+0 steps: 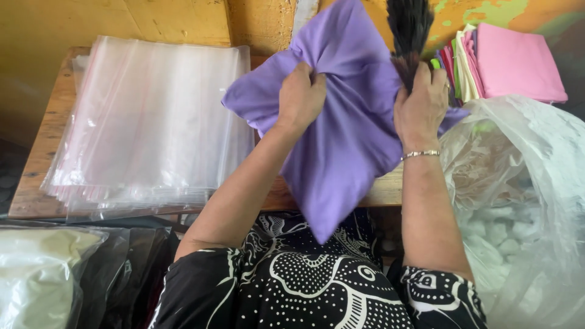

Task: The person stuffs a purple pillowcase with white cotton-like filling by hand, then smooths and shapes the pillow. They use a small brush to pat and flatten the surface, ensuring even distribution of the filling.

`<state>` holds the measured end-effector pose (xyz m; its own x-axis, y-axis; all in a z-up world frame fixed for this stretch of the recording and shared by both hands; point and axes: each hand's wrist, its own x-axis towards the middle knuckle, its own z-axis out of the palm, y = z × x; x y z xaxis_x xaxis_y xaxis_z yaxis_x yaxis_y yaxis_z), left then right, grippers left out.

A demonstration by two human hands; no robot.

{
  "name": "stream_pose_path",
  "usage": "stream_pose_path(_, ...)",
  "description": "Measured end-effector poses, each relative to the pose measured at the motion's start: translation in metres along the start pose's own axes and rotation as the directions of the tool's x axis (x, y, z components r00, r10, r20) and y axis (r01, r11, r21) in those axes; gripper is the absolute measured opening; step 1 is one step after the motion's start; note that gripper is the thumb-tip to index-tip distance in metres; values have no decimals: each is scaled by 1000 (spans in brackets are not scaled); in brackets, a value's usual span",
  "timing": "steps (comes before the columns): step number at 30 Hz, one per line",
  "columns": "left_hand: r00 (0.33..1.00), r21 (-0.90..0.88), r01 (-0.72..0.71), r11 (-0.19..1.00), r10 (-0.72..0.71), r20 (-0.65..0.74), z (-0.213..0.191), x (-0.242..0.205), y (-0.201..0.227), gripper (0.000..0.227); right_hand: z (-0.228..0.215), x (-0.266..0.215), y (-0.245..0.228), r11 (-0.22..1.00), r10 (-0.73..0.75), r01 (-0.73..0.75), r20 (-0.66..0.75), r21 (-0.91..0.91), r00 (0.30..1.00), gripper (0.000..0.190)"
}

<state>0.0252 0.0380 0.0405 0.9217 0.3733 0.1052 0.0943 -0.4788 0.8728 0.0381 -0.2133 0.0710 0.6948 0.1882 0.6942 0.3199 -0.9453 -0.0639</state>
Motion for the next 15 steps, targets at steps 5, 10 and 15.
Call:
stream_pose_path(5,984,32,-55,998,48,171,-41,-74,32,38,26,42,-7,1000,-13,13,27,9,1000,20)
stream_pose_path(10,933,388,-337,858,360,15,-31,-65,-5,45,32,30,-14,985,164,-172,305,1,938,27)
stream_pose_path(15,905,419,-359,834,420,-61,-16,-46,-15,69,22,-36,-74,933,32,-215,526,289,850,48)
